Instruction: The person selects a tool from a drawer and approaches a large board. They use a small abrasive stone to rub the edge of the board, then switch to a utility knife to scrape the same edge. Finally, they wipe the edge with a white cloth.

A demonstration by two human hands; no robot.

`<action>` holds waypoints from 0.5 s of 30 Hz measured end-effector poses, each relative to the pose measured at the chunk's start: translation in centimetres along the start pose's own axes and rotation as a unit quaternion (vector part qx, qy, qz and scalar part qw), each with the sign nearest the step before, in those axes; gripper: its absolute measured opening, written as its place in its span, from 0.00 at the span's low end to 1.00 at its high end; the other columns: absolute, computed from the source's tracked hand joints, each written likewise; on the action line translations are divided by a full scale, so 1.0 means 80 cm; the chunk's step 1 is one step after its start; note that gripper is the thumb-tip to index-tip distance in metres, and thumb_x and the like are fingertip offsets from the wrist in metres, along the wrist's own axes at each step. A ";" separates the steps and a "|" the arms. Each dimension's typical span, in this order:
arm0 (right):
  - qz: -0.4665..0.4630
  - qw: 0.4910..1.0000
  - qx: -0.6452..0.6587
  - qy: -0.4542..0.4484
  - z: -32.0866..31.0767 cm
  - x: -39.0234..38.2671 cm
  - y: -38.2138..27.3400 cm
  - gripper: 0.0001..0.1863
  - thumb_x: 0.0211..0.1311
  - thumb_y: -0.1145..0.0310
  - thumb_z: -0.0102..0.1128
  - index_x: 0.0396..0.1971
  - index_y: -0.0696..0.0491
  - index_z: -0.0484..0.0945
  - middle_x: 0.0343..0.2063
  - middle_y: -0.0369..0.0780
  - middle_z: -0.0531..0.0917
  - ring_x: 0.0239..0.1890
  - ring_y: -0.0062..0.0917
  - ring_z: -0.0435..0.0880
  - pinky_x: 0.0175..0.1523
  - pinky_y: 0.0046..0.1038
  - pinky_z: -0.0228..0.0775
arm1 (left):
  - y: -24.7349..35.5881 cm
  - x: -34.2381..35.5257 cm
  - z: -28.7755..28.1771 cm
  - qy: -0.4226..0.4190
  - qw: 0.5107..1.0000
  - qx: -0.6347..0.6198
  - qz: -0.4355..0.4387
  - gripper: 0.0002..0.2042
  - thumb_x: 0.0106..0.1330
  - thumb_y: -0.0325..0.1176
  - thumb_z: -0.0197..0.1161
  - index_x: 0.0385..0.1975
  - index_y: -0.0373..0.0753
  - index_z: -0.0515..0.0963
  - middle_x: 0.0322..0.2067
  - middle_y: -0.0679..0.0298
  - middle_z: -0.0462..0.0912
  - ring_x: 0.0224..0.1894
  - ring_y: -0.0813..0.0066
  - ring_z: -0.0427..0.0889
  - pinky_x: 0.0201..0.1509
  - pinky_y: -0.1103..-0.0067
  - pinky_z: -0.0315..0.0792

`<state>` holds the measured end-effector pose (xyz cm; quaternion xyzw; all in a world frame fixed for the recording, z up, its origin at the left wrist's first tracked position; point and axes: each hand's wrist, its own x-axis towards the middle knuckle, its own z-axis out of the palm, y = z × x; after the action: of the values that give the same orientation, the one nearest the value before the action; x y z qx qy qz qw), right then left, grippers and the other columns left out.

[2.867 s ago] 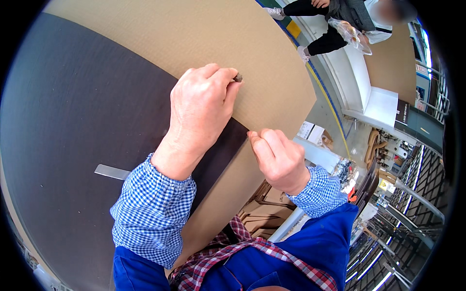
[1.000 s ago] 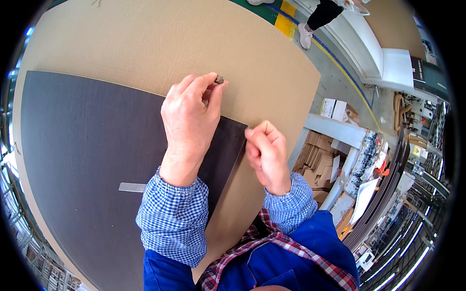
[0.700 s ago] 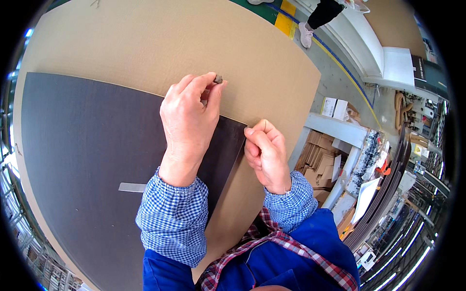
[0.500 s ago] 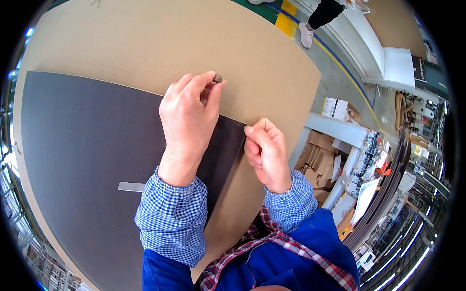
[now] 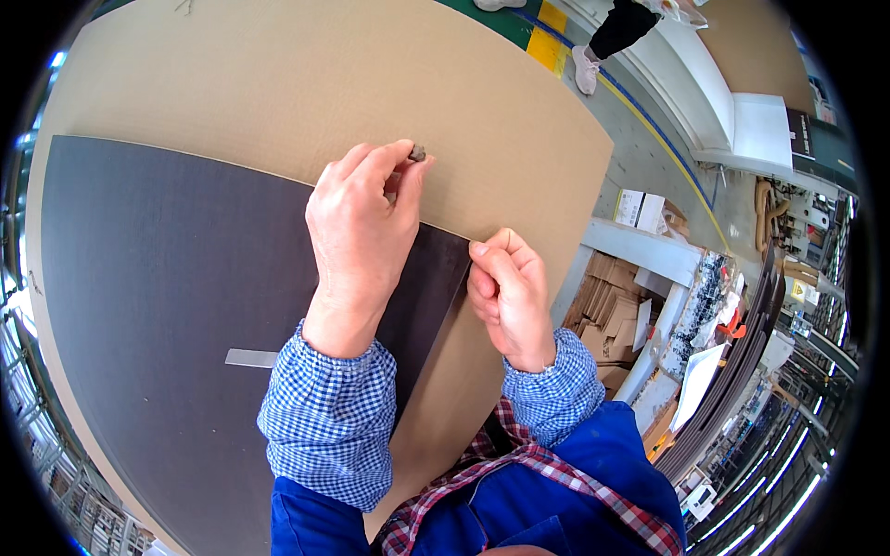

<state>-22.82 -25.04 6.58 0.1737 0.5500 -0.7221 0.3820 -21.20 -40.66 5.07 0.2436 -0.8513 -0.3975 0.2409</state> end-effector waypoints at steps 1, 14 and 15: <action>0.005 1.000 -0.013 0.001 0.000 -0.002 0.002 0.10 0.64 0.73 0.53 0.25 0.52 0.64 0.13 0.31 0.68 0.10 0.10 0.58 0.13 0.15 0.45 | -0.001 0.000 0.000 -0.001 1.000 0.001 -0.001 0.06 0.54 0.28 0.68 0.30 0.37 0.81 0.23 0.65 0.80 0.25 0.69 0.78 0.30 0.76 0.73; 0.005 1.000 0.006 -0.004 -0.002 0.002 0.003 0.09 0.65 0.71 0.54 0.25 0.51 0.65 0.12 0.31 0.68 0.10 0.09 0.59 0.12 0.14 0.45 | 0.001 0.000 -0.002 -0.001 1.000 0.005 -0.002 0.06 0.54 0.28 0.68 0.30 0.36 0.81 0.22 0.64 0.80 0.25 0.68 0.78 0.30 0.75 0.73; 0.000 1.000 0.019 -0.003 -0.001 0.004 0.002 0.09 0.65 0.71 0.54 0.26 0.51 0.65 0.12 0.31 0.68 0.10 0.09 0.59 0.12 0.14 0.45 | 0.000 -0.001 -0.002 -0.002 1.000 0.005 -0.005 0.06 0.54 0.28 0.68 0.30 0.36 0.81 0.22 0.64 0.80 0.25 0.68 0.79 0.30 0.76 0.73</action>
<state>-22.95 -25.10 6.26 0.1786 0.5353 -0.7329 0.3799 -21.05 -40.68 5.13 0.2484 -0.8525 -0.3946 0.2361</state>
